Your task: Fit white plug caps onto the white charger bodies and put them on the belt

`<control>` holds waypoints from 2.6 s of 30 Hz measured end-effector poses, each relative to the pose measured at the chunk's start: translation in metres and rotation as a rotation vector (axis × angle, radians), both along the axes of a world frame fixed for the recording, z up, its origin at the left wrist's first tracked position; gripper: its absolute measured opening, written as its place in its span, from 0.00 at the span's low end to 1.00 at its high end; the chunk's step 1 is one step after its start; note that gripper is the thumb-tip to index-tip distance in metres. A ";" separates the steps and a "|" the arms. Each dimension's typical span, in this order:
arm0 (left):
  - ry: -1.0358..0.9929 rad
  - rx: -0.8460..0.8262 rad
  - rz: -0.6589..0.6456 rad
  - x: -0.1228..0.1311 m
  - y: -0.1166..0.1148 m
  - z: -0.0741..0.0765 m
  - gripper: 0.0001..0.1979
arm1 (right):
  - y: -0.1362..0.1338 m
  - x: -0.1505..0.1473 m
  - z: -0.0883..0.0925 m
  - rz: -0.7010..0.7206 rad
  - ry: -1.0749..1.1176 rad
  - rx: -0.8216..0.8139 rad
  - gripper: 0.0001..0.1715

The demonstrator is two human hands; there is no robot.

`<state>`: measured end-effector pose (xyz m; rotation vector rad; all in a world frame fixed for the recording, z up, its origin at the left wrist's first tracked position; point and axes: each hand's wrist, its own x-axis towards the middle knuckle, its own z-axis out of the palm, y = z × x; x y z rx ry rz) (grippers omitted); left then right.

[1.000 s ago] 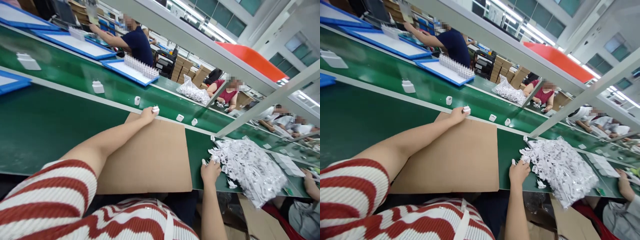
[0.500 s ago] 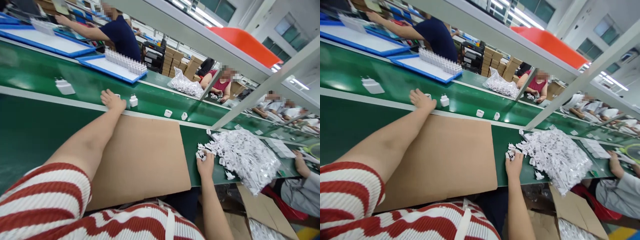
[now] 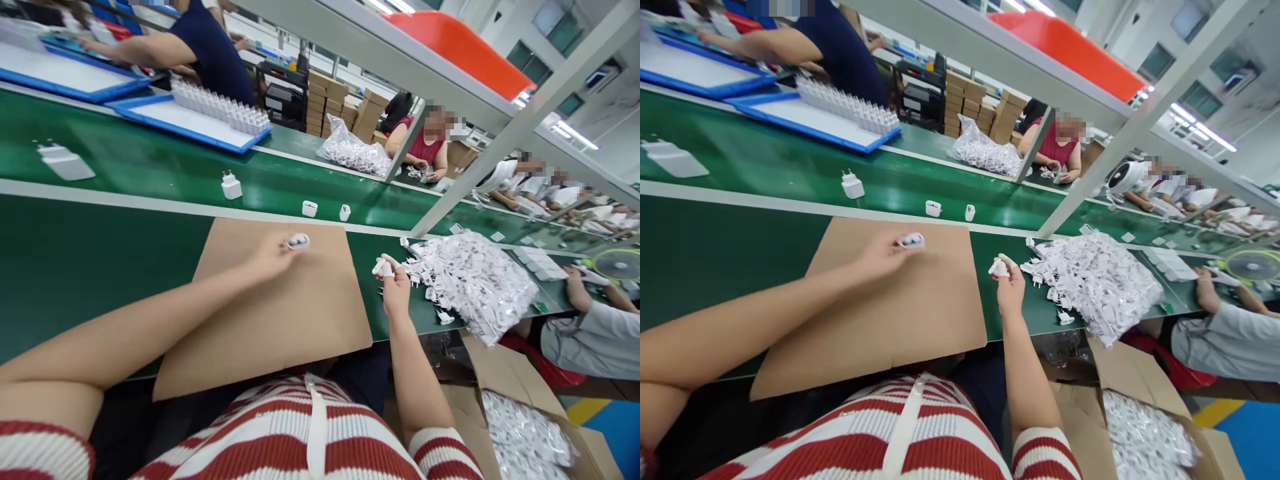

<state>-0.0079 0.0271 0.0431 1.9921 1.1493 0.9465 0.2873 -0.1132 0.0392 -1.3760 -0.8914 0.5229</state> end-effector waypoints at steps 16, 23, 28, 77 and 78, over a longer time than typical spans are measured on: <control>-0.086 0.025 -0.253 0.027 -0.050 -0.040 0.16 | 0.017 -0.067 0.026 0.409 -0.413 -0.145 0.15; -0.132 -0.052 -0.250 0.025 -0.043 -0.040 0.12 | 0.037 -0.087 0.050 0.562 -1.263 -0.240 0.20; -0.147 -0.075 -0.253 0.025 -0.043 -0.036 0.15 | 0.042 -0.102 0.070 0.562 -1.604 -0.328 0.19; 0.233 0.044 0.537 -0.055 0.162 -0.007 0.40 | -0.041 0.020 -0.035 -0.179 -0.080 -0.121 0.31; 0.260 -0.022 0.492 -0.065 0.164 -0.007 0.37 | -0.041 0.017 -0.031 -0.161 -0.059 -0.136 0.31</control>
